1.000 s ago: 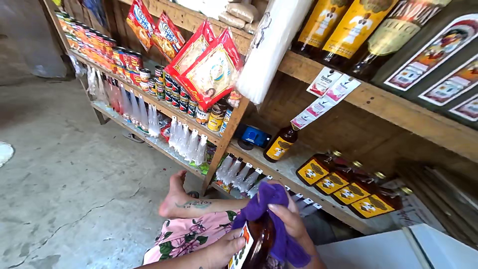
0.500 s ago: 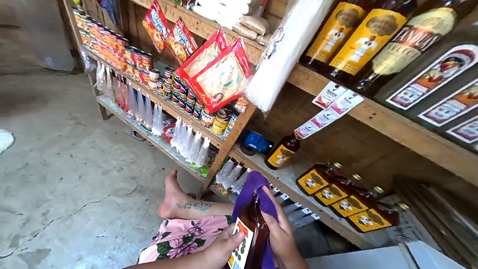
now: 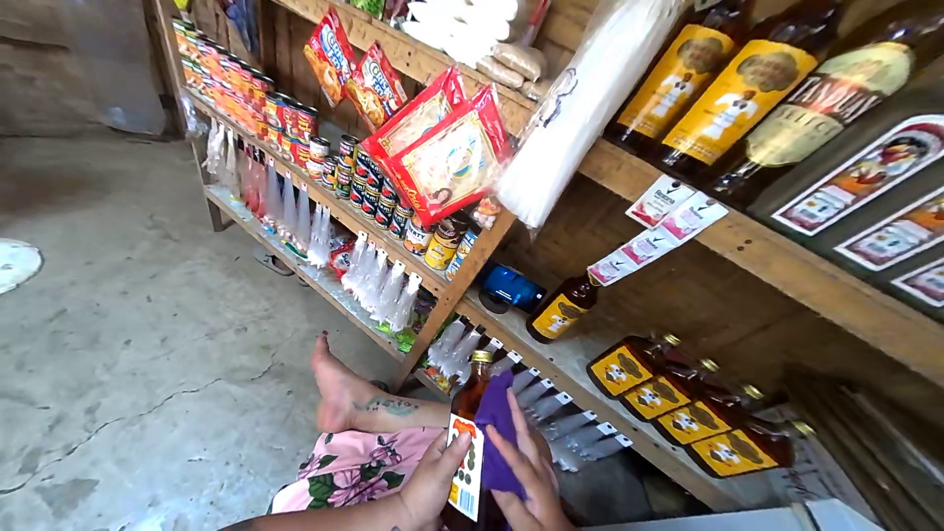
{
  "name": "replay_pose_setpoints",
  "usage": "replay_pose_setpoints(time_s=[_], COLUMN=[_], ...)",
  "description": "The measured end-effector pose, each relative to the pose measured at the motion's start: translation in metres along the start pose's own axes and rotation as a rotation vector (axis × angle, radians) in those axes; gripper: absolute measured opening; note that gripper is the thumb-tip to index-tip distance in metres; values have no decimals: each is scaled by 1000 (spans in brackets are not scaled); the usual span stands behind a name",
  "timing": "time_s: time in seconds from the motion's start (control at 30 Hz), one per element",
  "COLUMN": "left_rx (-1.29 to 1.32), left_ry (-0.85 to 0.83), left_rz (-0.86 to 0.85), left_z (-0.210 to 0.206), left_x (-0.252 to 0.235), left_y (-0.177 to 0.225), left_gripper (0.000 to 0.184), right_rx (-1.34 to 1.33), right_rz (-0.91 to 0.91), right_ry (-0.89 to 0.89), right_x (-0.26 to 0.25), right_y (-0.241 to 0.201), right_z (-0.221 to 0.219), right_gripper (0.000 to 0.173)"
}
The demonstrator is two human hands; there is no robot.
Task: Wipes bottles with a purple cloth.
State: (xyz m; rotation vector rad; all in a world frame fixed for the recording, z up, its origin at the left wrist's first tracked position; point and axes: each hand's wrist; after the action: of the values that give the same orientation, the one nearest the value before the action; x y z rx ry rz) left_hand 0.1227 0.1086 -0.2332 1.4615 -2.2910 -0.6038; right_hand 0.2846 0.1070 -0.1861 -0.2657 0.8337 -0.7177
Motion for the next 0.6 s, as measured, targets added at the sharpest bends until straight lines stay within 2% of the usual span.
replay_pose_setpoints(time_s=[0.13, 0.4, 0.6], left_rx=[18, -5, -8], left_ry=[113, 156, 189], left_rz=[29, -55, -38], left_z=[-4, -7, -12], left_x=[-1, -1, -3], left_y=[3, 3, 2], left_gripper=[40, 37, 37], right_rx=[79, -8, -108], right_rz=[83, 195, 137], right_ry=[-42, -120, -130], right_x=[16, 52, 67], right_y=[6, 16, 16], right_z=[-9, -4, -3], right_gripper=[45, 39, 41])
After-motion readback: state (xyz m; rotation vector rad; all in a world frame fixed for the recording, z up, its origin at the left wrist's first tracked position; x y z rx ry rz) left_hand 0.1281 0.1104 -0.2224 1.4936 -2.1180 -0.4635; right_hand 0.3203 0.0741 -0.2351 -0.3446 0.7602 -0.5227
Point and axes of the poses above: each hand's wrist, its own x-axis away from the middle knuckle, its own z-axis out of the back of the hand, y = z × x, and after that the axes turned 9 degrees about x, right-handed
